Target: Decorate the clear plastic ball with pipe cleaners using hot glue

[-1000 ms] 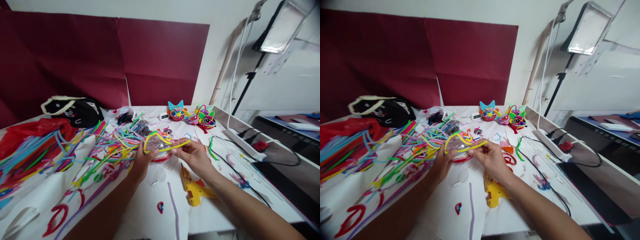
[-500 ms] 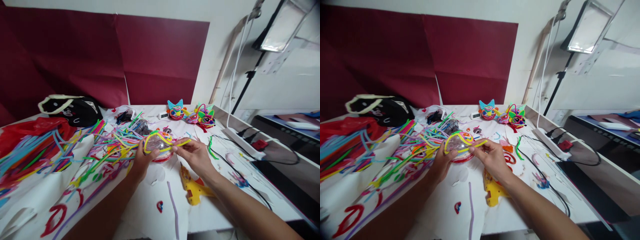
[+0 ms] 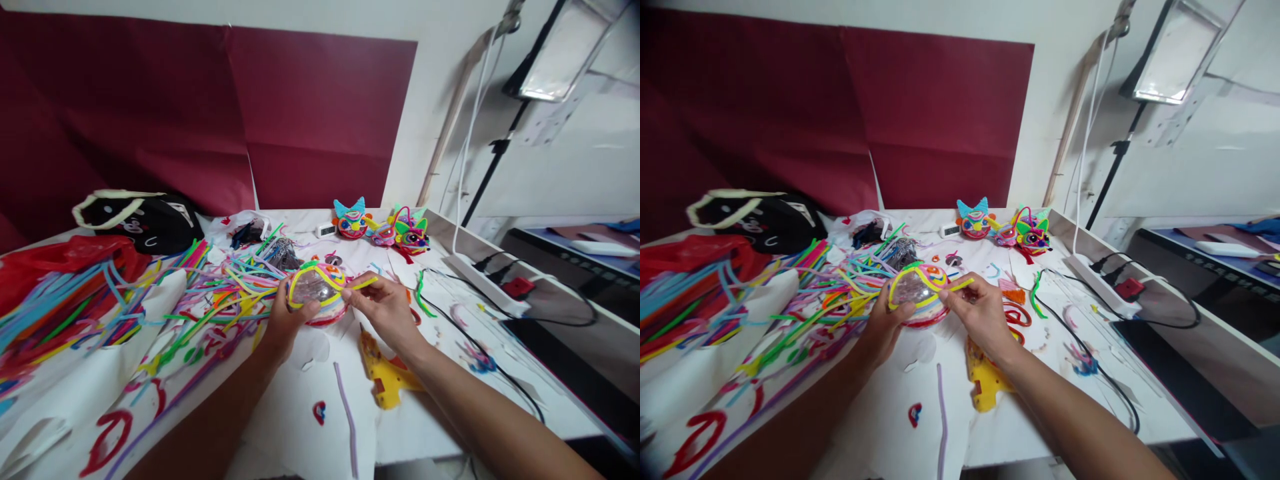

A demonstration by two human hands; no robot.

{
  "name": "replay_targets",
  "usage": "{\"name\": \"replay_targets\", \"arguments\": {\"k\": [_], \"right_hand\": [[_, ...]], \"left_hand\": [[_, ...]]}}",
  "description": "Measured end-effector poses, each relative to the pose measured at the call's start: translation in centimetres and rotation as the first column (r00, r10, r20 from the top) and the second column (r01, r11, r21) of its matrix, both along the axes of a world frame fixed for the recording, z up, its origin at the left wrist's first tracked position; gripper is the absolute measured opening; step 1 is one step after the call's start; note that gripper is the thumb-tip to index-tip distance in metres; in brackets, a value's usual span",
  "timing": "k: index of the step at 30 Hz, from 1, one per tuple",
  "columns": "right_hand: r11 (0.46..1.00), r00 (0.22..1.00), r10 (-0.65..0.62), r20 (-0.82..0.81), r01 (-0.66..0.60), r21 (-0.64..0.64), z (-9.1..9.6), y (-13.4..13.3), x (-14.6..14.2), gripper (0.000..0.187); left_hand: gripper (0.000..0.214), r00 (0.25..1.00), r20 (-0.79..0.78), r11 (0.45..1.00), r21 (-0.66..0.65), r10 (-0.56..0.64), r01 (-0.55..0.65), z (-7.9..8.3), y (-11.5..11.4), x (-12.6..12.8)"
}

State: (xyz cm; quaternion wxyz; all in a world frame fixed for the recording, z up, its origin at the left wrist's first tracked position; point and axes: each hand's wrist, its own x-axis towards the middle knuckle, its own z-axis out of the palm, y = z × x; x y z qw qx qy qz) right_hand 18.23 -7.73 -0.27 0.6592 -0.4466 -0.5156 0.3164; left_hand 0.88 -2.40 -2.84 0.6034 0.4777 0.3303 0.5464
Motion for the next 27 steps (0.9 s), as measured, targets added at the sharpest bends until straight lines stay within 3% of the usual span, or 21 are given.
{"name": "replay_targets", "arguments": {"k": [9, 14, 19, 27], "right_hand": [[0.989, 0.988, -0.111, 0.110, 0.098, 0.112, -0.6, 0.2, 0.2, 0.028], [0.996, 0.996, -0.056, 0.069, 0.051, 0.067, -1.0, 0.3, 0.5, 0.028], [0.998, 0.993, 0.071, -0.096, -0.070, 0.007, -1.4, 0.2, 0.4, 0.037], [0.995, 0.988, 0.093, -0.120, -0.089, 0.035, -1.8, 0.2, 0.2, 0.036]], "left_hand": [[0.084, 0.999, -0.023, 0.996, 0.085, 0.027, -0.025, -1.6, 1.0, -0.4], [0.082, 0.998, -0.051, 0.992, 0.122, 0.046, -0.039, -2.1, 1.3, -0.6], [0.086, 0.996, -0.078, 0.990, 0.140, 0.045, -0.034, -1.6, 1.1, -0.6], [0.091, 0.999, -0.042, 0.983, 0.182, 0.015, -0.007, -0.2, 0.3, -0.5]]}}
